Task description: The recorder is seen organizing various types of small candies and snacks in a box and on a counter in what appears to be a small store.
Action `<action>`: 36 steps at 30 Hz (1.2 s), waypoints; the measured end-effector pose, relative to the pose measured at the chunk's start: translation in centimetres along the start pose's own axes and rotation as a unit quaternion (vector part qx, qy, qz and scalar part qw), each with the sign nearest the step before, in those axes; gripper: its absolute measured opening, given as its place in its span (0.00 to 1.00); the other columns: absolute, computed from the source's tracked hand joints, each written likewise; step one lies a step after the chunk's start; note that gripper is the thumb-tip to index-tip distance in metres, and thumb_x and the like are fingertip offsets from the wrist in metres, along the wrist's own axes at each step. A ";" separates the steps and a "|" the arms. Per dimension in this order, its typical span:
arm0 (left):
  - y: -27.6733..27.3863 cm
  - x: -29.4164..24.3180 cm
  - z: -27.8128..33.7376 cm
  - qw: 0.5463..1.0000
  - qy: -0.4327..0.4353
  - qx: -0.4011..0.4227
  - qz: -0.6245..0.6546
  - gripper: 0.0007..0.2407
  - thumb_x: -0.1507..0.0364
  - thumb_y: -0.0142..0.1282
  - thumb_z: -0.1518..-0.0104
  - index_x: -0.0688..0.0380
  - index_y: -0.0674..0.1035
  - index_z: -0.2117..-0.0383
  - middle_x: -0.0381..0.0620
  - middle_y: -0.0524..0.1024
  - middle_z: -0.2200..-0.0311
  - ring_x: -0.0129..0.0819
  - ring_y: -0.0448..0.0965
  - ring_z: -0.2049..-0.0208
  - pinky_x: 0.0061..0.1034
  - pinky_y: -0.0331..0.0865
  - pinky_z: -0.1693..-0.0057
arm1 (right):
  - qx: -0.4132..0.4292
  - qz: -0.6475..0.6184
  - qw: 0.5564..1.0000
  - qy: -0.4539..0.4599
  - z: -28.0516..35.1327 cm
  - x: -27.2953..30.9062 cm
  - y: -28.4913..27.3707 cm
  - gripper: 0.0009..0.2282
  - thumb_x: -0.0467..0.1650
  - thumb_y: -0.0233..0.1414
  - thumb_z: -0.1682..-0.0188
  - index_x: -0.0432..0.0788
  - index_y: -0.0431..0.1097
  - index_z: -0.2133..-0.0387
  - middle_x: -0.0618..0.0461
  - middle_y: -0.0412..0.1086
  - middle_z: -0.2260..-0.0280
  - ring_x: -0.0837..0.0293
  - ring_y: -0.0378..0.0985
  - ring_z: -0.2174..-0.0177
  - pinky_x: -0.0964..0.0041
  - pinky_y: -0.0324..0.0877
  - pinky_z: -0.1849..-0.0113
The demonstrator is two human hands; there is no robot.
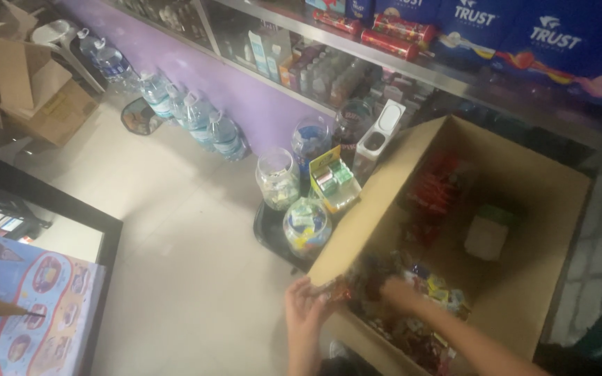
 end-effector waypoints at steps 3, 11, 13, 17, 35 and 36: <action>-0.2 1.0 -1.3 1.000 0.003 0.012 -0.005 0.19 0.81 0.56 0.46 0.59 0.71 0.46 0.48 0.75 0.55 0.39 0.80 0.53 0.37 0.78 0.48 | -0.035 -0.105 0.988 -0.107 -0.3 3.1 0.4 0.21 0.37 0.61 0.61 0.44 0.72 0.54 0.37 0.72 0.55 0.39 0.74 0.55 0.48 0.70 0.54; -0.8 4.0 -3.4 0.998 -0.015 0.042 -0.038 0.13 0.80 0.56 0.43 0.64 0.74 0.52 0.55 0.79 0.56 0.42 0.84 0.56 0.34 0.80 0.52 | 0.002 -0.169 0.970 -0.177 -1.2 2.5 3.6 0.20 0.34 0.63 0.62 0.44 0.75 0.55 0.38 0.75 0.64 0.38 0.78 0.65 0.48 0.73 0.61; -0.3 3.6 -3.4 0.997 -0.005 0.040 -0.067 0.12 0.81 0.56 0.43 0.64 0.75 0.52 0.55 0.80 0.56 0.42 0.85 0.56 0.32 0.80 0.51 | 0.134 -0.103 0.983 -0.065 -1.8 0.2 4.3 0.17 0.41 0.59 0.53 0.41 0.79 0.61 0.41 0.76 0.64 0.43 0.79 0.64 0.49 0.73 0.61; 1.3 2.5 -3.9 0.996 -0.004 0.034 -0.083 0.12 0.82 0.55 0.43 0.66 0.75 0.53 0.54 0.80 0.56 0.41 0.86 0.56 0.31 0.80 0.49 | 0.181 -0.298 0.937 -0.019 -1.3 -3.8 -0.8 0.22 0.41 0.57 0.57 0.39 0.72 0.54 0.41 0.78 0.62 0.46 0.82 0.62 0.53 0.77 0.61; 3.3 3.2 -4.9 0.992 0.061 0.023 -0.106 0.10 0.82 0.56 0.42 0.66 0.75 0.54 0.47 0.76 0.55 0.32 0.81 0.54 0.24 0.74 0.49 | -0.041 -0.423 0.897 0.118 -14.5 -16.9 7.7 0.18 0.31 0.59 0.54 0.25 0.69 0.58 0.36 0.77 0.62 0.50 0.80 0.65 0.51 0.79 0.63; 3.2 3.6 -4.9 0.992 0.061 0.023 -0.105 0.10 0.82 0.56 0.42 0.65 0.75 0.54 0.47 0.76 0.55 0.31 0.81 0.55 0.24 0.75 0.49 | -0.078 -0.487 0.867 0.078 -14.8 -15.6 7.4 0.15 0.32 0.58 0.54 0.32 0.72 0.60 0.40 0.78 0.61 0.53 0.79 0.65 0.52 0.77 0.63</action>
Point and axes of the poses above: each hand's wrist, its own z-axis away from the middle knuckle, its own y-axis out of the palm, x = y × z, the point moved 3 cm from there along -z, towards the middle knuckle
